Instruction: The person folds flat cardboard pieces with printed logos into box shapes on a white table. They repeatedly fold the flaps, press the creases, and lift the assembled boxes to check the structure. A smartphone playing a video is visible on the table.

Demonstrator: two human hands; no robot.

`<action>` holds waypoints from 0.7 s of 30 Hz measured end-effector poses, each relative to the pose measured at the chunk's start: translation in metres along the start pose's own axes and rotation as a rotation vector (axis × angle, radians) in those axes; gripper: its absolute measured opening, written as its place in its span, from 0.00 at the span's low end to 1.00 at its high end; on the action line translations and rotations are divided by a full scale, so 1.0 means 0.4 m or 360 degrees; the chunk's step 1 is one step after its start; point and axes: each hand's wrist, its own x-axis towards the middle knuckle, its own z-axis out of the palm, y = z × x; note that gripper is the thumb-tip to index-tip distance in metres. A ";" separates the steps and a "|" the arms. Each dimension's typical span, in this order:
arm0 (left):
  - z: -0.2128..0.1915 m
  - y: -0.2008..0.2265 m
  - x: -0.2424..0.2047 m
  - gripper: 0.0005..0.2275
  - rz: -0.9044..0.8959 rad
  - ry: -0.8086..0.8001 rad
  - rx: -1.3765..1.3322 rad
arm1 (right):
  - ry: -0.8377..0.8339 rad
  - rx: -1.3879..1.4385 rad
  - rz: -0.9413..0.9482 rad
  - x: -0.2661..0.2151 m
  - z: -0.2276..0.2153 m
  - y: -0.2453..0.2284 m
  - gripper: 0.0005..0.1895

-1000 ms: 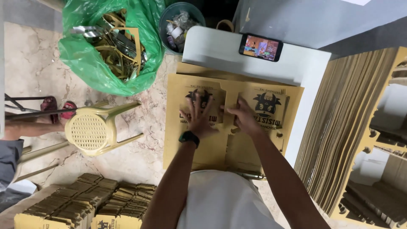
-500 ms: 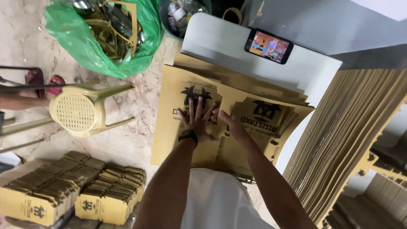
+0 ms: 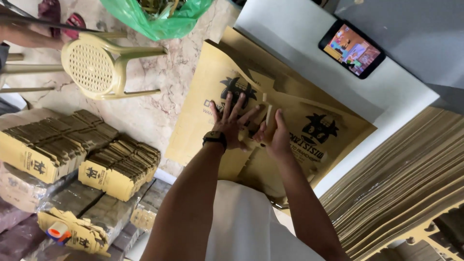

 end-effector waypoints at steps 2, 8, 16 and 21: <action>0.001 -0.001 0.000 0.61 -0.0007 0.0009 0.0013 | -0.0057 -0.0021 0.0014 0.024 -0.042 0.021 0.39; 0.053 -0.023 0.038 0.63 0.0003 0.0102 0.0028 | 0.0043 0.0100 0.0267 -0.034 -0.108 0.012 0.25; 0.041 -0.011 0.024 0.59 -0.0037 0.0027 0.0073 | 0.0186 -0.0082 -0.0145 -0.157 0.019 0.065 0.42; 0.012 0.005 0.004 0.57 -0.0007 0.0006 0.0195 | 0.0401 -0.0222 -0.0087 -0.276 0.071 0.113 0.45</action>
